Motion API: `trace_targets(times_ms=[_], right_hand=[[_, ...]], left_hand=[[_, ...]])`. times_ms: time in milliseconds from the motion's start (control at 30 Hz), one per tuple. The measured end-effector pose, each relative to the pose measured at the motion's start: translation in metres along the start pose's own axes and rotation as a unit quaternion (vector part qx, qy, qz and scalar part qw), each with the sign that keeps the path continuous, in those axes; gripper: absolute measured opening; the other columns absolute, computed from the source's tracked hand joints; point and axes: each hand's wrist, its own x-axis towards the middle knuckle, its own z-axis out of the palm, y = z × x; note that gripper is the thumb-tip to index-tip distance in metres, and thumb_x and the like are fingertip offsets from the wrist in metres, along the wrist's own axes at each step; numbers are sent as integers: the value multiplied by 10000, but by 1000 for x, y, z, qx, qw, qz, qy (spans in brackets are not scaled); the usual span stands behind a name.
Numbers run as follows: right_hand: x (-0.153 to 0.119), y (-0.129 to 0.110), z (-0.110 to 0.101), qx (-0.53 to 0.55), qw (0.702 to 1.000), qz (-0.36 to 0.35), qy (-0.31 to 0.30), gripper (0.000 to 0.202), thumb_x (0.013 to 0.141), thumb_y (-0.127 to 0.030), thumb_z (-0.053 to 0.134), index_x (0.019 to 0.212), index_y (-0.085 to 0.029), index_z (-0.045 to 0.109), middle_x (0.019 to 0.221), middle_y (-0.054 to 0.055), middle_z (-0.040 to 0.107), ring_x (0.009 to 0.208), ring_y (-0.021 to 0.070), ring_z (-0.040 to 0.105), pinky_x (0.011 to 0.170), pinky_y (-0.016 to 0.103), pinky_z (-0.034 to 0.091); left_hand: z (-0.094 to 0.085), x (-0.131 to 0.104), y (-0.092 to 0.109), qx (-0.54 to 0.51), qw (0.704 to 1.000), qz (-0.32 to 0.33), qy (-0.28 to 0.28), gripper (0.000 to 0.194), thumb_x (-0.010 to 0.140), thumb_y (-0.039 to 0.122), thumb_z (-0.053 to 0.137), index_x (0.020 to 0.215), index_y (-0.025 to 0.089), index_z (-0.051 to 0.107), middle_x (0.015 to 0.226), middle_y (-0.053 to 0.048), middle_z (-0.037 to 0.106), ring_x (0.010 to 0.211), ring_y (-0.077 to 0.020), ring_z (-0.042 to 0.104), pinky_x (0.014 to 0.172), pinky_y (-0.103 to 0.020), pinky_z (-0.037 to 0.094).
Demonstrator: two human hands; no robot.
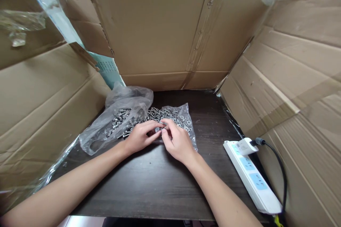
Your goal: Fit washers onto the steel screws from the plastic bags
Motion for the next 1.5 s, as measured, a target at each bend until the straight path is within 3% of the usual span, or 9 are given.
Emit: trace_targets(times_ms=[200,433,700,933,1067,1200,1400,1500], right_hand=[[-1,-1,-2,-4,1000,11,-11,292,991,-262,478,1265,-218,570,917,37,727,711,182,670,696,303,518],[0,-3,-3,0,1000,9,-16,279,1024,-262,421,1255,-229,574,1006,50,762,817,204,725,747,315,519],[1,-4,-2,-5,1000,-3,-14,317,976,-238,471,1278,-214,565,806,6,687,638,169,636,648,288,480],[1,-6,-3,-2,1000,-2,-25,320,966,-241,471,1269,-200,567,670,-44,589,552,151,566,604,274,441],[1,-5,-3,-5,1000,9,-29,316,997,-269,450,1282,-198,566,714,-20,656,578,167,613,614,286,450],[0,-5,-3,-5,999,24,-28,299,1035,-283,401,1269,-224,579,894,30,754,703,191,704,691,306,498],[0,-6,-4,-9,1000,-11,-4,334,956,-238,494,1278,-203,574,984,66,735,772,200,697,713,316,531],[0,-5,-3,-1,1000,-2,-15,313,982,-247,470,1275,-204,574,952,55,740,742,193,692,700,312,523]], left_hand=[[2,0,-4,-2,998,45,32,212,1003,180,594,1156,163,740,1087,-108,761,924,-164,747,794,-233,603],[3,-1,-6,20,996,71,48,220,1008,175,597,1172,161,742,1099,-112,762,944,-169,758,827,-244,622],[3,-1,-6,28,996,59,54,200,1004,189,606,1151,146,734,1084,-111,773,900,-164,763,775,-228,617],[1,-2,-2,14,999,-25,17,132,988,231,630,1068,166,712,936,-36,788,654,-105,704,654,-191,574],[0,-2,-2,7,1000,-15,12,154,1005,241,598,1083,174,713,1003,-53,780,719,-115,716,722,-212,586],[1,-1,-1,4,1000,-7,9,174,1007,242,590,1110,167,708,981,-61,765,708,-118,702,700,-216,579],[1,-1,0,0,1000,5,3,208,987,235,608,1148,153,712,992,-74,753,640,-96,660,650,-207,560],[1,-2,-2,5,1000,7,6,201,989,235,607,1133,148,717,994,-77,756,643,-97,665,648,-205,560]])
